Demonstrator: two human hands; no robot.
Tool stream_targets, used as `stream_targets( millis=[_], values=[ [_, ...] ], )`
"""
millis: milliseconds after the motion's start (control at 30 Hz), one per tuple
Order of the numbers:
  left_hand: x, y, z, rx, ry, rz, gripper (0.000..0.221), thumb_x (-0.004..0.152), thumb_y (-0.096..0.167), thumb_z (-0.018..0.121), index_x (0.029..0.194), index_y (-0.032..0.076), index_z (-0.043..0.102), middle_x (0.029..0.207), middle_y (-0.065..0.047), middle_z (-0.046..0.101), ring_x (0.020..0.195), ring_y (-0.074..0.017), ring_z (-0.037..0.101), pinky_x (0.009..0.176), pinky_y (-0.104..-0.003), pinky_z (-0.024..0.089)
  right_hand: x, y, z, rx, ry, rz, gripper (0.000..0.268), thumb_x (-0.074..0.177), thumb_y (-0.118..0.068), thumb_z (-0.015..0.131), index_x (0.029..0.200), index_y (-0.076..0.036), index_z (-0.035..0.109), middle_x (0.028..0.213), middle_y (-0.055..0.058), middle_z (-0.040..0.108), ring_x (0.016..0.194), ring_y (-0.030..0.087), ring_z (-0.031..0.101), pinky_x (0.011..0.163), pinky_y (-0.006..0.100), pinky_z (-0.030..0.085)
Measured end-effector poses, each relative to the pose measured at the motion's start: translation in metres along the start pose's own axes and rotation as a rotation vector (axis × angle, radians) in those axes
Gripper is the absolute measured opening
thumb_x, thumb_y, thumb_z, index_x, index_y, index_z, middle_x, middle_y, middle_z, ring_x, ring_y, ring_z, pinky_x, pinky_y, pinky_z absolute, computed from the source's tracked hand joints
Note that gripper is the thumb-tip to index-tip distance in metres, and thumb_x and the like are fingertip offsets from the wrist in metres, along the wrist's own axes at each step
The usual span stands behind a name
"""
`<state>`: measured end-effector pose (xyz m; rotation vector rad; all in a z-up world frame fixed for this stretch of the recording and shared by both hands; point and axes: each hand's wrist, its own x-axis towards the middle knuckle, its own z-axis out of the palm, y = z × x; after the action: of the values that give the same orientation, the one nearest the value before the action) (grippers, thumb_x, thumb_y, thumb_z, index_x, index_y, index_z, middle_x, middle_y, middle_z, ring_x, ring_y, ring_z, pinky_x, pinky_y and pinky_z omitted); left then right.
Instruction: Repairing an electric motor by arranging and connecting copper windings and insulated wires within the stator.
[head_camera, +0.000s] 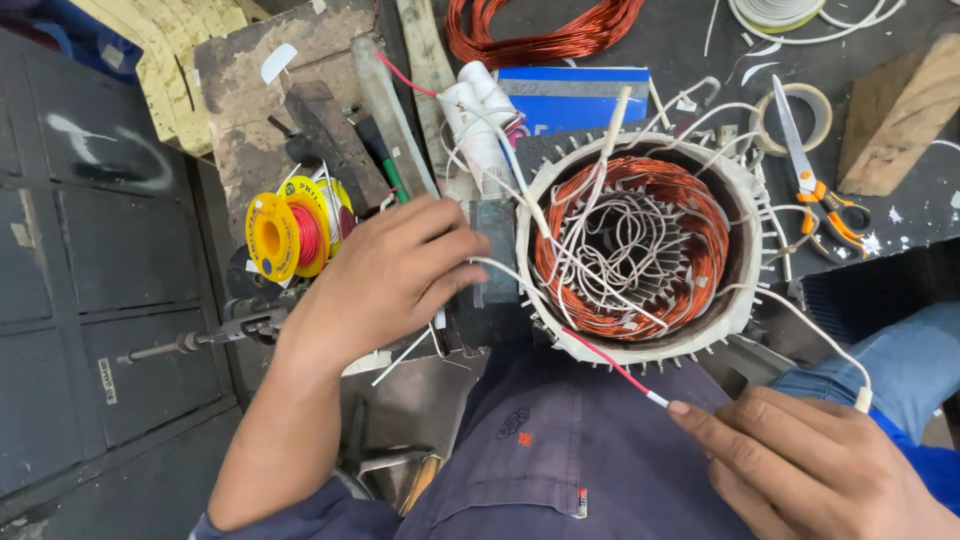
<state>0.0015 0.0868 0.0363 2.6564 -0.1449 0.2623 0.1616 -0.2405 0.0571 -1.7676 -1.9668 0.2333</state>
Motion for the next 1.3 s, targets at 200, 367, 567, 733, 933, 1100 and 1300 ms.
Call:
stream_targets(
  millis=[200, 367, 567, 733, 933, 1100, 1300],
  values=[
    [0.018, -0.002, 0.018, 0.233, 0.307, 0.049, 0.014, 0.102, 0.016, 0.068, 0.103, 0.005, 0.060, 0.092, -0.009, 0.054, 0.080, -0.0287, 0.051, 0.066, -0.040, 0.039, 0.007, -0.004, 0.007, -0.029, 0.021, -0.030, 0.033, 0.089, -0.008, 0.061, 0.119, 0.005, 0.062, 0.075, 0.007, 0.055, 0.062, 0.022, 0.059, 0.056, 0.032, 0.052],
    [0.025, -0.007, 0.025, 0.487, 0.398, 0.108, 0.023, 0.102, 0.022, 0.075, 0.095, 0.011, 0.056, 0.083, -0.003, 0.051, 0.068, -0.0180, 0.050, 0.059, -0.031, 0.032, 0.029, -0.014, 0.009, -0.073, 0.045, -0.062, 0.032, 0.093, -0.009, 0.058, 0.119, 0.010, 0.060, 0.082, 0.009, 0.056, 0.067, 0.021, 0.060, 0.067, 0.034, 0.053],
    [-0.011, 0.001, 0.002, 0.068, 0.032, -0.172, 0.026, 0.095, 0.040, 0.068, 0.093, 0.014, 0.067, 0.083, 0.002, 0.070, 0.073, -0.0203, 0.068, 0.049, -0.038, 0.044, 0.034, -0.020, 0.012, -0.199, 0.070, -0.102, 0.030, 0.093, -0.009, 0.058, 0.115, 0.010, 0.062, 0.079, 0.008, 0.054, 0.063, 0.022, 0.056, 0.059, 0.033, 0.052],
    [-0.010, 0.009, 0.009, 0.134, 0.181, -0.027, 0.026, 0.099, 0.001, 0.063, 0.123, 0.010, 0.068, 0.110, -0.007, 0.068, 0.095, -0.0262, 0.067, 0.057, -0.036, 0.053, 0.035, -0.025, 0.017, -0.282, -0.007, -0.100, 0.034, 0.097, -0.015, 0.053, 0.119, 0.010, 0.060, 0.075, 0.008, 0.050, 0.061, 0.023, 0.054, 0.055, 0.034, 0.051],
    [0.003, 0.018, 0.010, 0.111, 0.310, 0.117, 0.011, 0.098, -0.007, 0.060, 0.105, -0.003, 0.067, 0.099, -0.014, 0.067, 0.092, -0.0328, 0.064, 0.080, -0.040, 0.057, 0.049, -0.030, 0.038, -0.454, -0.008, -0.066, 0.035, 0.098, -0.006, 0.046, 0.127, 0.014, 0.053, 0.095, 0.017, 0.059, 0.073, 0.029, 0.060, 0.064, 0.039, 0.054],
    [-0.006, 0.013, 0.021, 0.248, 0.289, 0.026, 0.024, 0.101, 0.000, 0.056, 0.123, 0.003, 0.065, 0.136, -0.011, 0.063, 0.119, -0.0333, 0.063, 0.090, -0.041, 0.056, 0.059, -0.032, 0.052, -0.504, -0.032, 0.008, 0.033, 0.096, -0.003, 0.048, 0.124, 0.012, 0.056, 0.085, 0.010, 0.052, 0.069, 0.026, 0.055, 0.050, 0.035, 0.049],
    [-0.017, -0.003, 0.036, 0.110, 0.379, -0.048, 0.015, 0.100, 0.000, 0.062, 0.115, 0.000, 0.063, 0.111, -0.016, 0.064, 0.096, -0.0353, 0.064, 0.084, -0.045, 0.054, 0.056, -0.028, 0.055, -0.451, 0.071, 0.078, 0.032, 0.097, -0.012, 0.054, 0.122, 0.007, 0.060, 0.082, 0.007, 0.052, 0.065, 0.022, 0.056, 0.049, 0.035, 0.048]
  ],
)
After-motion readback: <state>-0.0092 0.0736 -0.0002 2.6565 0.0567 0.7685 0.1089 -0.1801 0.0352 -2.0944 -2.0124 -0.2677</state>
